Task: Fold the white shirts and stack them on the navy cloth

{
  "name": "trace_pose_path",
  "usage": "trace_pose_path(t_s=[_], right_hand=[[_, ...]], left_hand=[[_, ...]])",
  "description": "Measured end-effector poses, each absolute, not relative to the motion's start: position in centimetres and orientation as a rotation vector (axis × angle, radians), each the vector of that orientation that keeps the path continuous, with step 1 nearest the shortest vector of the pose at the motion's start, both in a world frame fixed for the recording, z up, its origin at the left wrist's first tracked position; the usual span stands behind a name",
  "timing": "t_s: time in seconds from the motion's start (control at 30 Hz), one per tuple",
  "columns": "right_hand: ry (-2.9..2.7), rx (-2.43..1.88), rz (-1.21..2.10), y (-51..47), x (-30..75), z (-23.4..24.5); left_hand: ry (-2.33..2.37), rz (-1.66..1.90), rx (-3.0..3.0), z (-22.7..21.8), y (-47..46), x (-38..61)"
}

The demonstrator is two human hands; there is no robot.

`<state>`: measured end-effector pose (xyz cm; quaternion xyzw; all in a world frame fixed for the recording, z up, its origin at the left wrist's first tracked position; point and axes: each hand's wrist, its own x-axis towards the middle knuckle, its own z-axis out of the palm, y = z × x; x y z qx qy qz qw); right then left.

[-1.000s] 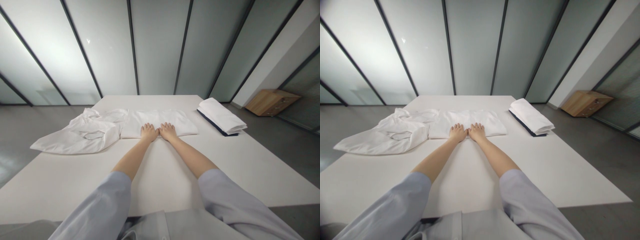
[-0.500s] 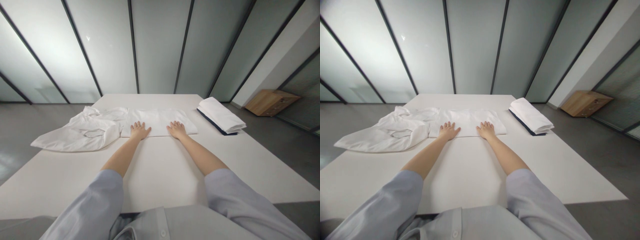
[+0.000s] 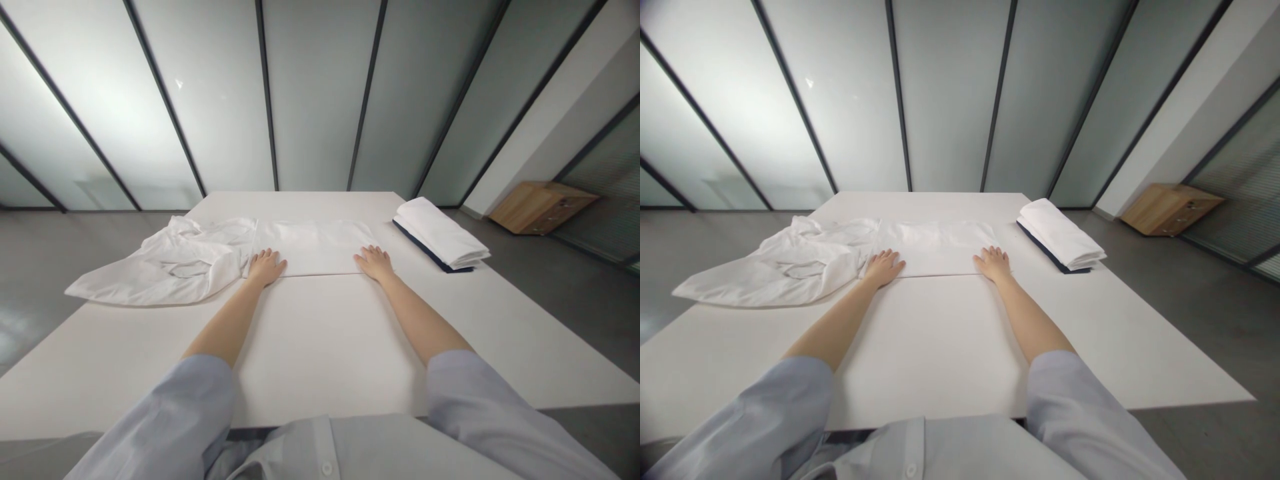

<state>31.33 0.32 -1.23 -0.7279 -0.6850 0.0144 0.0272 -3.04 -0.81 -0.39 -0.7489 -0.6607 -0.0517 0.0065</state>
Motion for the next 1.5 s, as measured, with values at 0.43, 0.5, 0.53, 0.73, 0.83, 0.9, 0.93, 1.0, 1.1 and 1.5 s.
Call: trace_pose_path(t_s=[0.43, 0.5, 0.53, 0.73, 0.83, 0.9, 0.93, 1.0, 1.1, 1.5], right_hand=[[-1.997, -2.284, 0.065, -0.1, 31.5, -0.6], [-1.996, -2.296, 0.072, 0.0, 31.6, -0.7], [-1.991, -2.302, 0.064, 0.0, 31.7, -0.8], [-2.075, -2.146, -0.133, -0.2, 31.1, -0.6], [-2.206, -1.933, -0.155, -1.0, 29.9, 0.2], [-2.277, -1.799, -0.092, -1.8, 28.7, 0.9], [-2.311, -1.747, -0.04, -2.2, 28.1, 1.3], [-2.392, -1.673, 0.074, -3.1, 26.8, 1.9], [-2.532, -1.595, 0.176, -4.2, 25.0, 2.2], [-2.476, -1.796, 0.159, -3.6, 24.9, 2.1]], left_hand=[[-2.253, -0.068, -2.18, 0.7, -1.6, -2.7], [-2.264, -0.021, -2.198, 0.6, -1.6, -2.7], [-2.263, -0.002, -2.211, 0.6, -1.6, -2.7], [-2.03, 0.019, -2.458, 0.0, -1.8, -2.2], [-1.851, -0.001, -2.646, 0.2, -2.3, -1.9], [-1.802, -0.011, -2.725, 0.6, -2.5, -1.7], [-1.796, -0.016, -2.747, 0.8, -2.7, -1.7], [-1.815, -0.029, -2.761, 1.1, -2.8, -1.7], [-1.896, -0.047, -2.721, 1.1, -2.7, -1.7], [-1.838, -0.058, -2.547, 0.8, -3.2, 0.9]])
